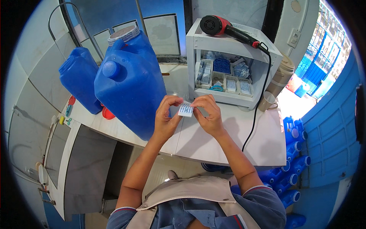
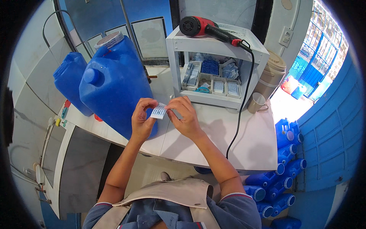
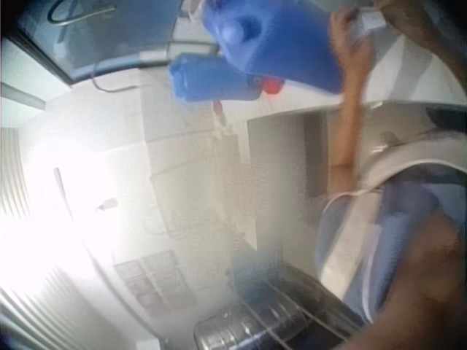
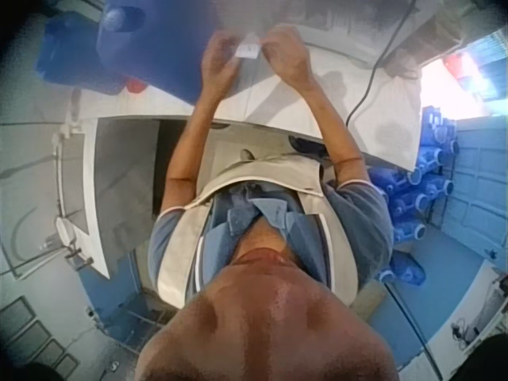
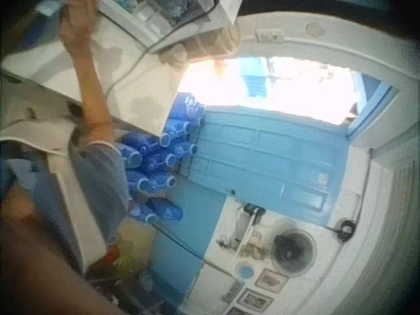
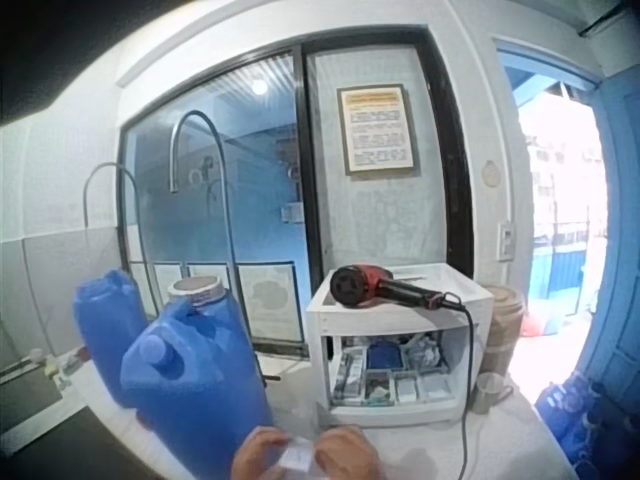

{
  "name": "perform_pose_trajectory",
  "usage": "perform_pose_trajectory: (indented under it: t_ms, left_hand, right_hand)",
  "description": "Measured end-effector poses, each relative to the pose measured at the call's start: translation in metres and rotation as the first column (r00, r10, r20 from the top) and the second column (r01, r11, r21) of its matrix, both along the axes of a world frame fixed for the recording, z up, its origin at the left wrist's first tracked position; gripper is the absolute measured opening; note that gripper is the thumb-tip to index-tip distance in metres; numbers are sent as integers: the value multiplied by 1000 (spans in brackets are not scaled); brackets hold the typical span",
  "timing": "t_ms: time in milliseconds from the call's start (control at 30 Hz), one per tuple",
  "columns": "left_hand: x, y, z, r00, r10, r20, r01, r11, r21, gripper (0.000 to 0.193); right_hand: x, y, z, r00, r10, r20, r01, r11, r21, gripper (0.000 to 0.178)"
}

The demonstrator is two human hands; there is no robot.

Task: The person seals the openings of large blue plastic containers by placing shrink-wrap bands over the rims and using a heat gun to shrink them. They also wipe the work surface with a cloth and handle container caps and lids.

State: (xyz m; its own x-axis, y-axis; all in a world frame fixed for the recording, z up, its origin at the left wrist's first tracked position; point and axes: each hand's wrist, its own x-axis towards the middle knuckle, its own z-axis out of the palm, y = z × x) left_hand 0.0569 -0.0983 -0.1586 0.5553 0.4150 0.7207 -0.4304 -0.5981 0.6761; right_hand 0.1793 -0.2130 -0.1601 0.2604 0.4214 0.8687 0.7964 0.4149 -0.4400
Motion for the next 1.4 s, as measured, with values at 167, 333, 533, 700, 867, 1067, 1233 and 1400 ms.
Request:
perform_pose_trajectory:
  t_ms: [167,333,533,700,867,1067,1233,1400]
  left_hand:
    - [-27,-16,-13,997,71,-38,-80,934,-347,31]
    - [-56,-10,-9,967,207,-151,-236,950,-206,19]
    - [-29,-16,-8,976,62,-209,-149,889,-433,17]
    - [-13,-15,1,999,9,-43,-31,837,-546,11]
    - [-34,-12,32,998,49,-47,-65,899,-434,7]
    - [-65,-11,78,987,-129,92,157,866,-476,7]
    - [-104,17,130,938,323,124,-299,937,-179,8]
    - [-122,55,157,788,610,-81,-594,788,161,18]
  right_hand:
    - [71,12,-48,685,209,-698,-633,645,-428,12]
    - [124,9,-60,996,-17,-90,-72,460,-885,18]
    - [57,8,5,672,155,-724,-627,639,-445,11]
    - [1,11,11,571,289,-769,-647,735,-203,10]
    - [-1,4,33,493,305,-815,-646,755,-108,11]
    - [-32,34,60,604,372,-705,-631,763,-138,15]
    - [-14,46,102,715,426,-554,-570,814,-110,19]
    - [44,38,147,991,-131,17,132,979,-152,19]
